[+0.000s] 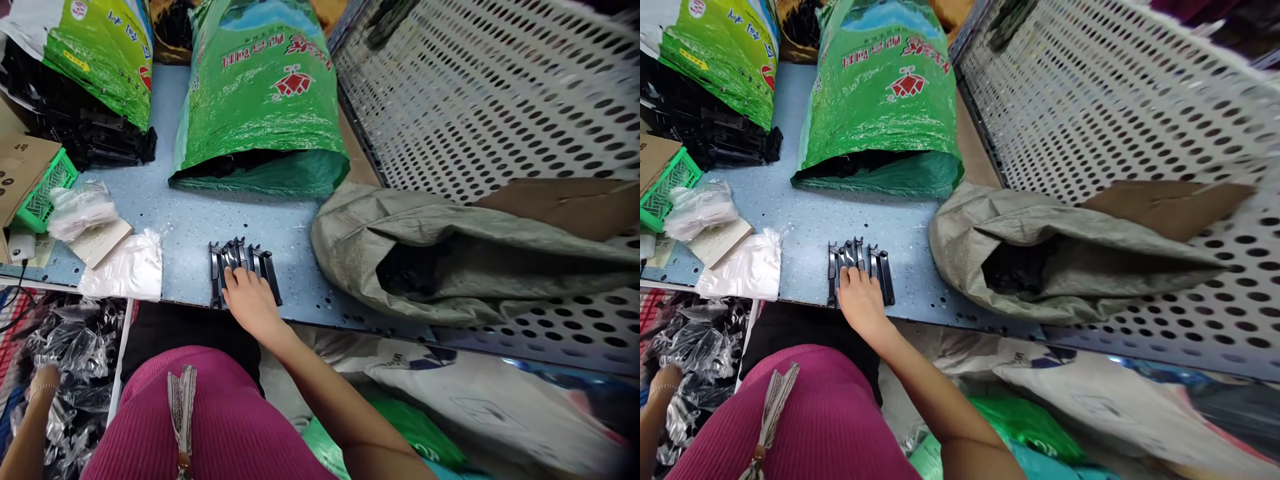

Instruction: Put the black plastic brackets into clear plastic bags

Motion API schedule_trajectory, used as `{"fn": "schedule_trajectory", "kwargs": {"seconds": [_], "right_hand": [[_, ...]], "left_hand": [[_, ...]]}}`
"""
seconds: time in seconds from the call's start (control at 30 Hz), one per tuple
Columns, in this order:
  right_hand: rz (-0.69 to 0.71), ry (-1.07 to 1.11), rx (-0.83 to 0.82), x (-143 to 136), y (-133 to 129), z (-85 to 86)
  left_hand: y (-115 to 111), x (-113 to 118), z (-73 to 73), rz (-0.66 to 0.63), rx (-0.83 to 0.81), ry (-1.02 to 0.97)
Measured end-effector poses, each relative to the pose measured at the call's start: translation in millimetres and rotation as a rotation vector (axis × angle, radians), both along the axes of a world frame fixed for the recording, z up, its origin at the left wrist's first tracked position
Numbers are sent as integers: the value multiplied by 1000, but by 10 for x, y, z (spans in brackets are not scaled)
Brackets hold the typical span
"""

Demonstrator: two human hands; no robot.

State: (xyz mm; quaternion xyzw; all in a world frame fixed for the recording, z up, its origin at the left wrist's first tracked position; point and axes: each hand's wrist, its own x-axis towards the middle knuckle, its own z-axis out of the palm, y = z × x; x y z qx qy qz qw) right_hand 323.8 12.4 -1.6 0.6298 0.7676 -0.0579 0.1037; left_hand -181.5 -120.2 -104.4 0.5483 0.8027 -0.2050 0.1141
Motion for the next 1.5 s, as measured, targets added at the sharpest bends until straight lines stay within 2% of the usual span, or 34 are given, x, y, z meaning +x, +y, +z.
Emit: {"fn": "schedule_trajectory", "kwargs": {"seconds": [0.1, 0.13, 0.2, 0.23, 0.3, 0.37, 0.43, 0.53, 0.6, 0.67, 0.7, 0.77, 0.87, 0.93, 1.0, 1.1, 1.13, 1.17, 1.23, 1.33, 1.4, 1.5], "right_hand": [[9, 24, 9, -82, -3, -10], [13, 37, 23, -106, -3, -28], [22, 77, 69, -131, -8, -81], [33, 104, 97, -128, -14, -111], [52, 147, 151, -87, -35, -161], [48, 149, 175, -20, -67, -190], [20, 121, 168, 36, -98, -200], [10, 132, 129, 50, -95, -199], [-2, 210, 75, 14, -36, -198], [-76, 399, 11, -57, 55, -202], [-128, 560, -34, -109, 102, -210], [-223, 1003, -209, -253, 173, -248], [-334, 1661, -719, -525, 178, -367], [-452, 1858, -965, -657, 127, -462], [-577, 1901, -968, -694, 68, -532], [-713, 1953, -811, -622, 18, -557], [-749, 1997, -804, -600, 12, -550], [-781, 2052, -838, -591, 10, -541], [-835, 2149, -1010, -621, 5, -530], [-942, 2139, -1238, -723, -25, -543], [-992, 2110, -1230, -769, -58, -552], [-953, 2151, -1204, -805, -76, -545]], "left_hand": [[601, 441, 152, -18, 241, -32], [803, 679, 230, -96, 440, -147], [1164, 1246, 389, -357, 661, -449], [1315, 1534, 455, -450, 715, -537], [1555, 2006, 539, -541, 744, -591], [1725, 2240, 567, -522, 697, -660], [1846, 2236, 575, -408, 632, -780], [1939, 2014, 613, -184, 550, -979], [1936, 1883, 652, -63, 518, -1079], [1891, 1825, 678, 17, 537, -1126], [1861, 1819, 683, 13, 564, -1123], [1810, 1829, 678, -107, 610, -1074], [1791, 1823, 660, -312, 577, -952], [1800, 1775, 656, -326, 555, -903], [1797, 1710, 664, -320, 584, -871], [1755, 1656, 692, -345, 625, -850], [1740, 1660, 701, -354, 617, -858], [1732, 1672, 707, -355, 598, -870], [1739, 1701, 714, -327, 560, -895], [1801, 1678, 744, -254, 583, -896], [1832, 1617, 800, -267, 636, -833], [1765, 1589, 922, -388, 669, -713]]}}
